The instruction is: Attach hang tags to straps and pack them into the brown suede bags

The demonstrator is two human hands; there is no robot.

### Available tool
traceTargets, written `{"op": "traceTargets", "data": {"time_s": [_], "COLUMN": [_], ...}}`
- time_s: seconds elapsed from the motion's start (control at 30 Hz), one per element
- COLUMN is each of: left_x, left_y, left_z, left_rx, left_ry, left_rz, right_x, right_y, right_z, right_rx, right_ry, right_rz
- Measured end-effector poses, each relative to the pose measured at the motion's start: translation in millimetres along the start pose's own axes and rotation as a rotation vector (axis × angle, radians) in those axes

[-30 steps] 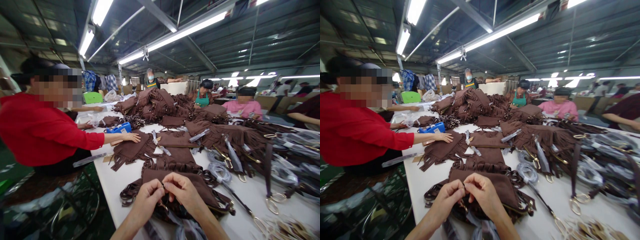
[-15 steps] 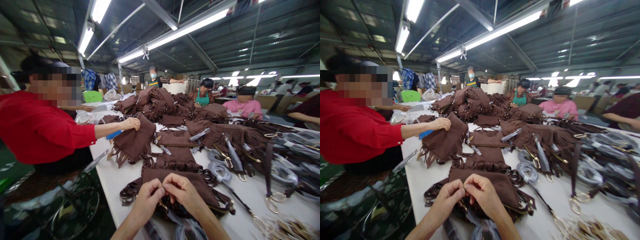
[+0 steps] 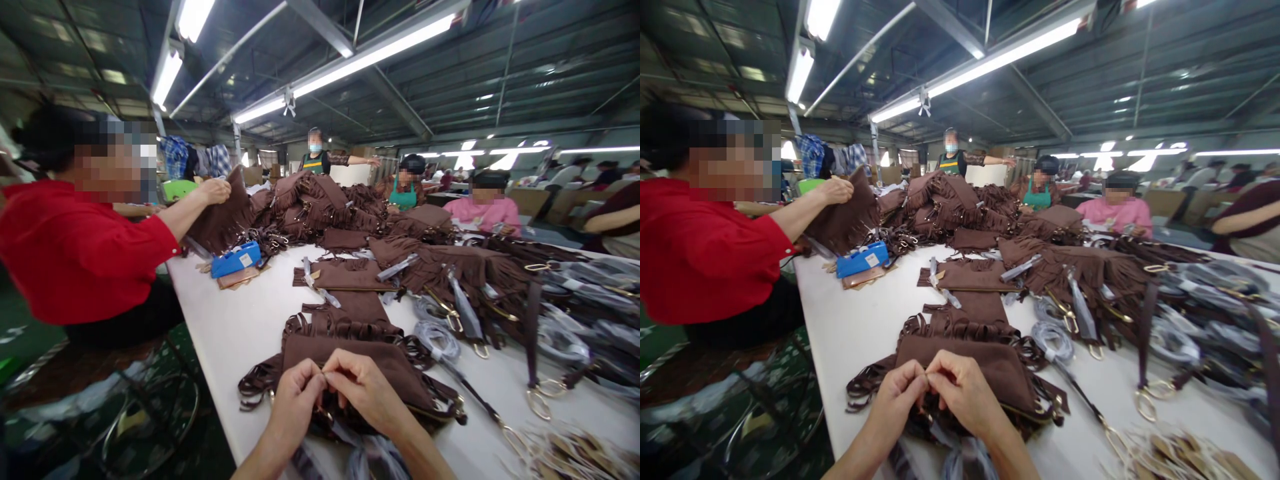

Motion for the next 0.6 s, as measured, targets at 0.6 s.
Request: {"op": "traceTargets", "data": {"time_s": [0.6], "left_x": [14.5], "left_y": [23], "left_z": [30], "left_rx": [-0.027], "left_ry": [-0.118], "left_rz": [-0.263], "right_x": [28], "right_y": [67], "right_z": [-16], "right_rx": [-0.189], "right_ry": [0.542], "right_rz": [-0.105]}}
Point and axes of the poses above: each hand's wrist, its own y-axis away from the middle knuckle, its own x-axis out of the back of the hand, z = x × y, the point moved 9 cm from there along -y, towards the middle knuckle, and after that the axes turned 1 degree about -z, right-handed, at the moved point
